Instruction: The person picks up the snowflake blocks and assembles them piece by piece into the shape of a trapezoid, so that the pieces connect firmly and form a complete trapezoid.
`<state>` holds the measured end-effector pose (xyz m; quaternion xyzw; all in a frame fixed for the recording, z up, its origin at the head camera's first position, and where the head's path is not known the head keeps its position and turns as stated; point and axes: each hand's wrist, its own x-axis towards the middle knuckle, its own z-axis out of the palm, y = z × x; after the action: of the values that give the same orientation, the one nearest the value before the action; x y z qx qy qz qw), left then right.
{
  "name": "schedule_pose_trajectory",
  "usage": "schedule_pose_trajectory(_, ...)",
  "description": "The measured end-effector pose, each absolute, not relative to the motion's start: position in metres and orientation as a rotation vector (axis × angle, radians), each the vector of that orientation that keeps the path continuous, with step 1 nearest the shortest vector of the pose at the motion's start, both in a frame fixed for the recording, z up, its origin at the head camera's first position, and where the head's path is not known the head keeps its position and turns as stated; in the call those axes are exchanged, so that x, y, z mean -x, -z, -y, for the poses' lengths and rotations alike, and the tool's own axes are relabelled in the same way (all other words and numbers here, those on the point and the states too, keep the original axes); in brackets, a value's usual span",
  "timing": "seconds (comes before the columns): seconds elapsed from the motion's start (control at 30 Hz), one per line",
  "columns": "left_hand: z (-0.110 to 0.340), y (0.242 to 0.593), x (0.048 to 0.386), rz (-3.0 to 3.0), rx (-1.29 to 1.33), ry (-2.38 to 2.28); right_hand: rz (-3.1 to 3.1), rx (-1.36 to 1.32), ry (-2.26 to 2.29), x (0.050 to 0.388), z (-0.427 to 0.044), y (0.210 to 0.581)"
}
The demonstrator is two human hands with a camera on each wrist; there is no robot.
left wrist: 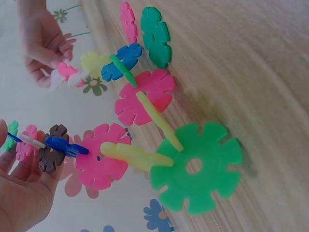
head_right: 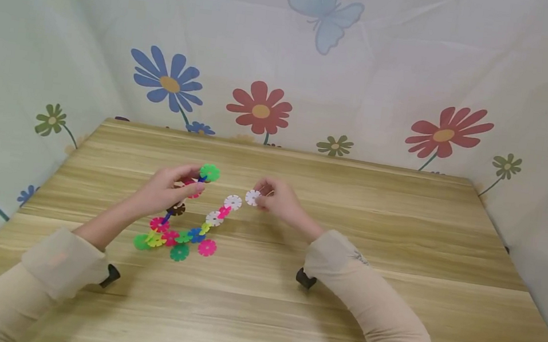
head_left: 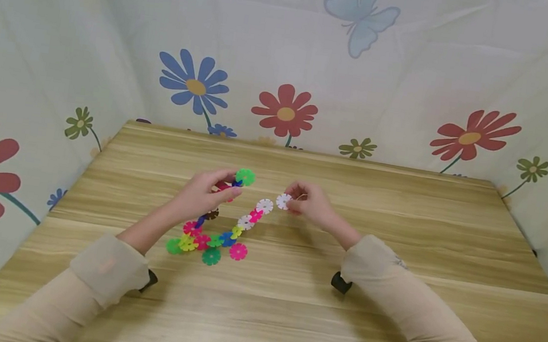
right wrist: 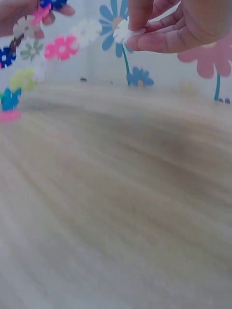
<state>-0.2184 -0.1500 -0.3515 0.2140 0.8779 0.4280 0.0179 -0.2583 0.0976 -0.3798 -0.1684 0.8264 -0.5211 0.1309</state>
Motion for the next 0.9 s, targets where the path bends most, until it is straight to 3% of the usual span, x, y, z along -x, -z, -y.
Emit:
schedule_pose_trajectory(0.3,0.149,0.352,0.218,-2.732,-0.704,-1.321,-2.316,0.521,1.730,0.249,-0.094,0.361)
schedule_pose_trajectory(0.9,0.146,0.356,0.218,-2.732,-0.789,-1.304,-2.227,0.604,1.871,0.236,-0.070,0.362)
